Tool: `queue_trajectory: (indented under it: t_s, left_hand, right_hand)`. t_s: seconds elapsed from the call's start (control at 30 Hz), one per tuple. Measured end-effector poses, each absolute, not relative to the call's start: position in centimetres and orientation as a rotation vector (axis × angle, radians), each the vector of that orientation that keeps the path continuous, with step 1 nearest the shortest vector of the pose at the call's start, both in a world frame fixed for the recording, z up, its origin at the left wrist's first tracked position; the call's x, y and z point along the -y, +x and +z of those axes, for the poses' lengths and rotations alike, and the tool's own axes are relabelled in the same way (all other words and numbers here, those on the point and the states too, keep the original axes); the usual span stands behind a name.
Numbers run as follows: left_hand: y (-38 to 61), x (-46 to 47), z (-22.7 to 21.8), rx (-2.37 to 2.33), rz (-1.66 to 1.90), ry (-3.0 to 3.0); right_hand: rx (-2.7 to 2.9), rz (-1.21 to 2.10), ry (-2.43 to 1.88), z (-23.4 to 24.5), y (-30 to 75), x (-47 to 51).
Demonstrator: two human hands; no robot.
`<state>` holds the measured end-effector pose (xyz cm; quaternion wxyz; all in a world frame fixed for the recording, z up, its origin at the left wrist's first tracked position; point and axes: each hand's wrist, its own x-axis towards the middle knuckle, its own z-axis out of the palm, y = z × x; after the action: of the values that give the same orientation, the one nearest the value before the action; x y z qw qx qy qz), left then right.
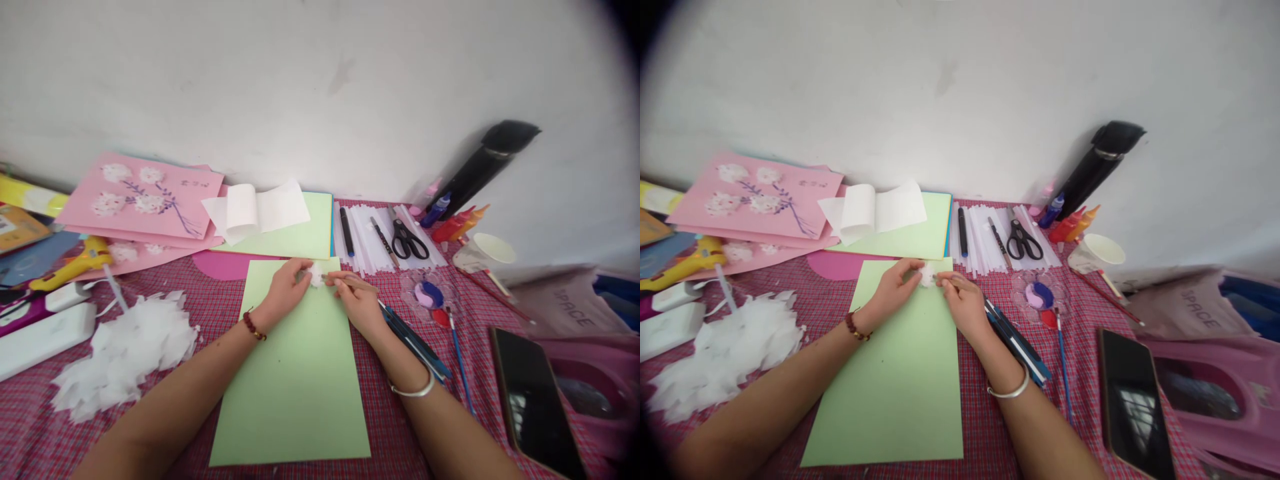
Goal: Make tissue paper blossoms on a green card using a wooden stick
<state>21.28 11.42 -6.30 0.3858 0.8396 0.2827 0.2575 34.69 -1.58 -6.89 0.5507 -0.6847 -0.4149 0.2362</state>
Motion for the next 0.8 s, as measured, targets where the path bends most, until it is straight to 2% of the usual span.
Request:
queue_trajectory:
  t_s: [0.23,0.47,0.8]
  left_hand:
    - [21.45,-11.40,-6.31,-0.662,0.638,2.230]
    - [21.35,-11.32,-5.99,-0.696,0.670,2.180]
    - [21.30,-11.48,-6.08,-0.790,0.735,2.016]
  right_hand:
    - [0.941,0.591,-1.579,-6.53,34.77,1.28]
    - [0.614,0.574,-1.453,-6.20,34.66,1.56]
    - [0.676,0.560,-1.426,-6.10,34.42,1.68]
